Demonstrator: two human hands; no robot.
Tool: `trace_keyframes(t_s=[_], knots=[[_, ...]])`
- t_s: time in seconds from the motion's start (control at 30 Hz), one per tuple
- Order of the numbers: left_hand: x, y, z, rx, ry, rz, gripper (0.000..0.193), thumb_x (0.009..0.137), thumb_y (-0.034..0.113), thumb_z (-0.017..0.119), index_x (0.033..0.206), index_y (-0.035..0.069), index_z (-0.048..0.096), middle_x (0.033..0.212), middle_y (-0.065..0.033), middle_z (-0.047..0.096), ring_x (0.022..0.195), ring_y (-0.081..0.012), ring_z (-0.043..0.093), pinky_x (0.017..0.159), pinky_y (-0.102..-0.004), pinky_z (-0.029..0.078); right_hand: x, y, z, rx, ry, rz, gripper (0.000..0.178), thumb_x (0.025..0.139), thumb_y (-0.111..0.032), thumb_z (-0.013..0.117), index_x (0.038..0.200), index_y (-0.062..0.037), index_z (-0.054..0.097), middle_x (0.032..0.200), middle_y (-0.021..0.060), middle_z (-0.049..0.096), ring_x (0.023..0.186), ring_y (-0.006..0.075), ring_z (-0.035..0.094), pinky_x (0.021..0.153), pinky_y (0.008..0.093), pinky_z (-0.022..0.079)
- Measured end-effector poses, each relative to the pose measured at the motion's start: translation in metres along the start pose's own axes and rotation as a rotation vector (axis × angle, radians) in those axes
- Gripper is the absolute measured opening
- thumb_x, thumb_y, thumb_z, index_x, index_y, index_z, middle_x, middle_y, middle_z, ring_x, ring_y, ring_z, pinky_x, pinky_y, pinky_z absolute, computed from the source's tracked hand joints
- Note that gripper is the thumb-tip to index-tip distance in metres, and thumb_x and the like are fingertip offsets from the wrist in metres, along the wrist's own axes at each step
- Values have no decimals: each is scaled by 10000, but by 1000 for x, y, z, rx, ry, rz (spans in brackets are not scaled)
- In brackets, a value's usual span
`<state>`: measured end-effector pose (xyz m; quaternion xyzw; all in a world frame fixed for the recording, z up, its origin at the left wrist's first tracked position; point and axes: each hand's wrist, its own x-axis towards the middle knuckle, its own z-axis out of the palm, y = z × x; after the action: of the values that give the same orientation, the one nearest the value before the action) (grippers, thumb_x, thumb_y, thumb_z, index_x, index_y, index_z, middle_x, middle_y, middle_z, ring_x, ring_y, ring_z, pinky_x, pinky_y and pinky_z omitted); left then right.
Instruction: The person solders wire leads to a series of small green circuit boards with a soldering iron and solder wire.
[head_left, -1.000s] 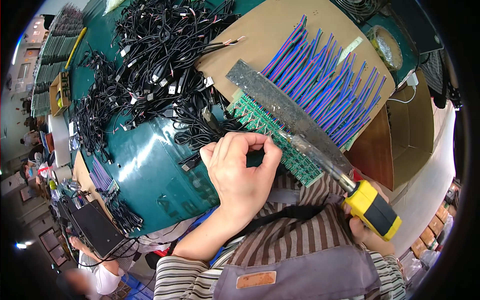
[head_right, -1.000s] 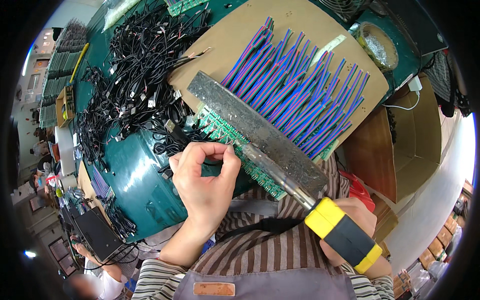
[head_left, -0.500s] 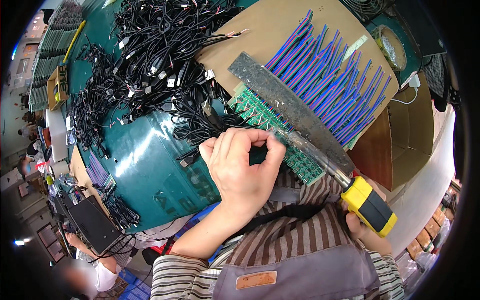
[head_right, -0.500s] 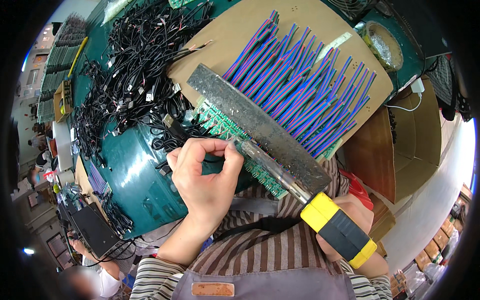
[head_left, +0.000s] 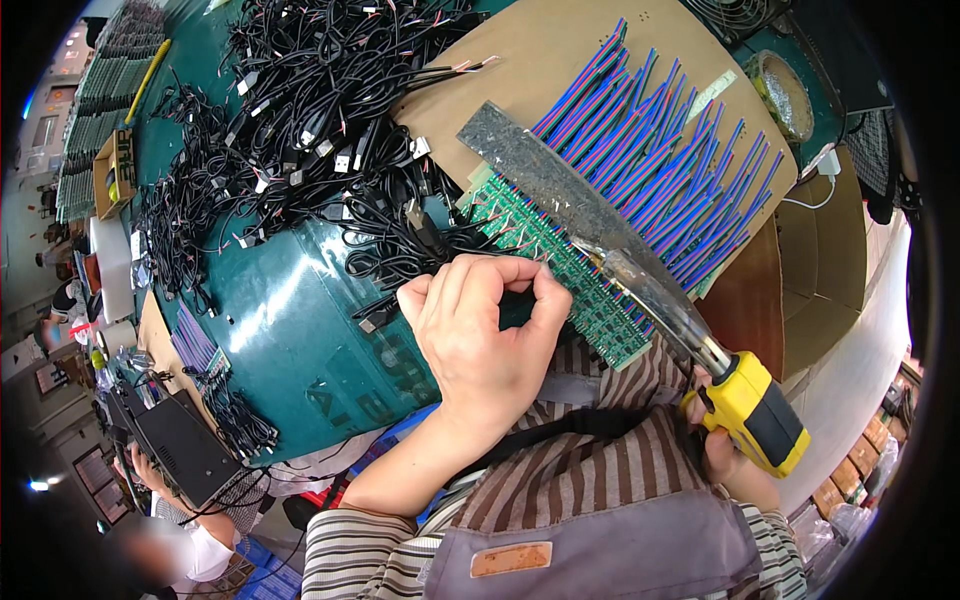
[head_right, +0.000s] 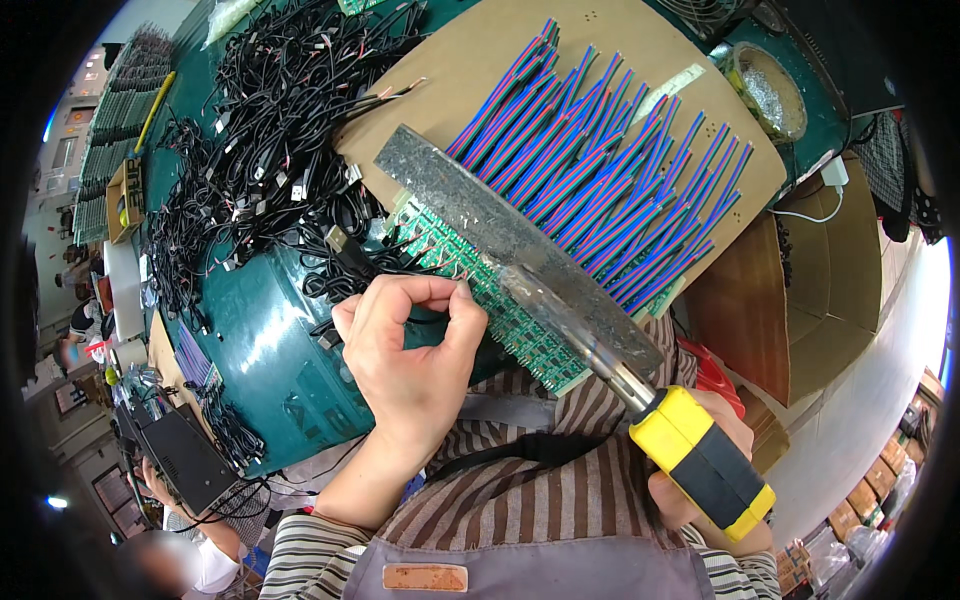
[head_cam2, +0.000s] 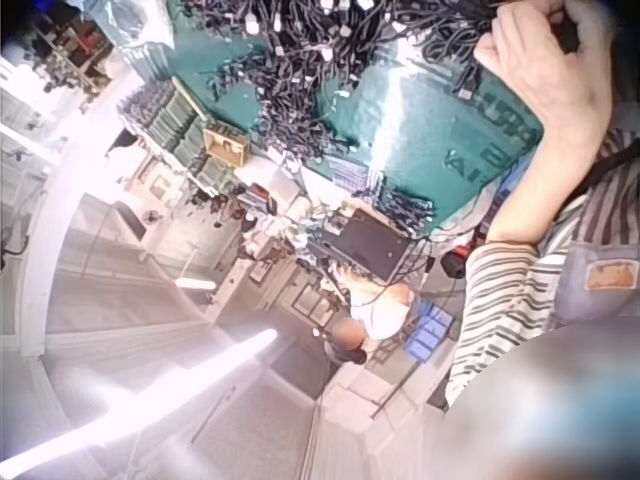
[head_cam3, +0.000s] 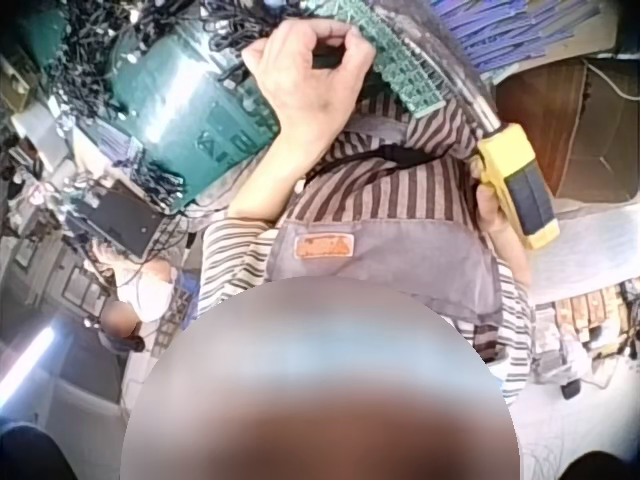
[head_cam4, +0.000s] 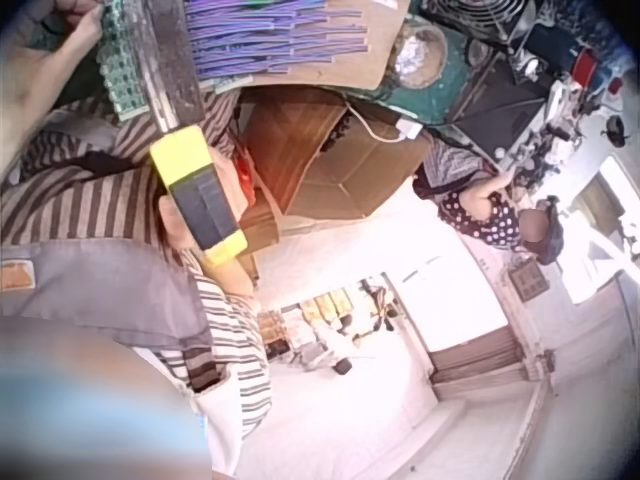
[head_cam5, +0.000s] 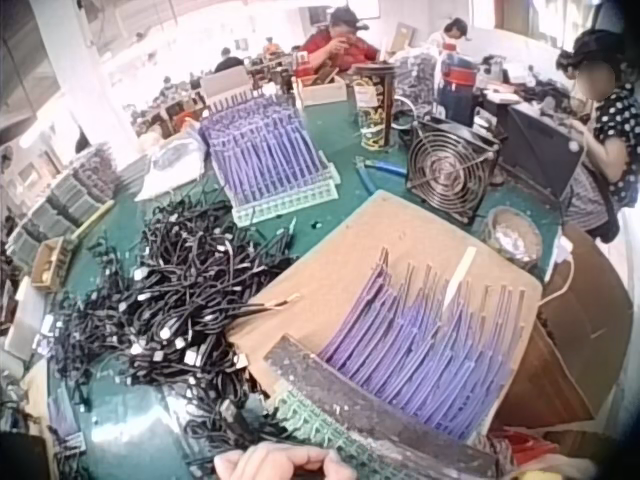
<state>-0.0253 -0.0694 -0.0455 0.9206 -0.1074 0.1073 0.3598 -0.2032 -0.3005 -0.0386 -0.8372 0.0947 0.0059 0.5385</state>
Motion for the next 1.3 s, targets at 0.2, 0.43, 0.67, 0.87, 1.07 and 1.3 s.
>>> trace_keyframes(t_s=[0.2, 0.43, 0.67, 0.87, 1.07, 1.3], knots=[[14, -14, -16, -19, -148, 210, 154, 713, 31, 777, 822, 103, 695, 767, 10, 666, 682, -151, 608, 708, -297, 386, -1, -3, -3, 22, -16, 21, 419, 833, -419, 622, 887, -9, 690, 889, 143, 663, 828, 317, 644, 745, 378, 518], [41, -22, -28, -58, -361, 411, 172, 669, 53, 789, 799, 114, 694, 770, 14, 668, 668, -169, 566, 687, -314, 385, -27, 18, -7, 59, -27, 124, 440, 776, -402, 645, 923, 12, 667, 900, 164, 659, 779, 322, 649, 695, 375, 524], [47, -13, -27, -37, -424, 338, 171, 653, 16, 764, 753, 101, 655, 699, 13, 624, 623, -156, 546, 708, -315, 371, -29, 24, -2, 35, 6, 58, 409, 729, -352, 670, 905, 17, 640, 871, 148, 650, 731, 306, 637, 675, 370, 526], [54, -11, -28, -53, -483, 315, 156, 671, 22, 749, 731, 79, 617, 661, -1, 568, 634, -178, 537, 746, -328, 373, -11, 13, -3, -1, -38, -80, 383, 725, -336, 670, 880, 13, 636, 852, 138, 648, 719, 298, 635, 657, 362, 523], [57, -11, -30, -49, -528, 300, 132, 691, 33, 741, 741, 70, 625, 678, -13, 576, 660, -193, 533, 762, -329, 375, 15, -11, -1, -113, -41, -174, 317, 700, -269, 677, 874, -7, 646, 817, 116, 640, 711, 291, 635, 645, 349, 520], [54, -8, -30, -18, -522, 296, 125, 693, 33, 736, 741, 69, 626, 676, -11, 579, 655, -190, 537, 759, -329, 375, 10, 5, -2, -135, -80, -287, 249, 688, -190, 670, 865, -17, 651, 803, 101, 638, 702, 285, 635, 639, 344, 518]])
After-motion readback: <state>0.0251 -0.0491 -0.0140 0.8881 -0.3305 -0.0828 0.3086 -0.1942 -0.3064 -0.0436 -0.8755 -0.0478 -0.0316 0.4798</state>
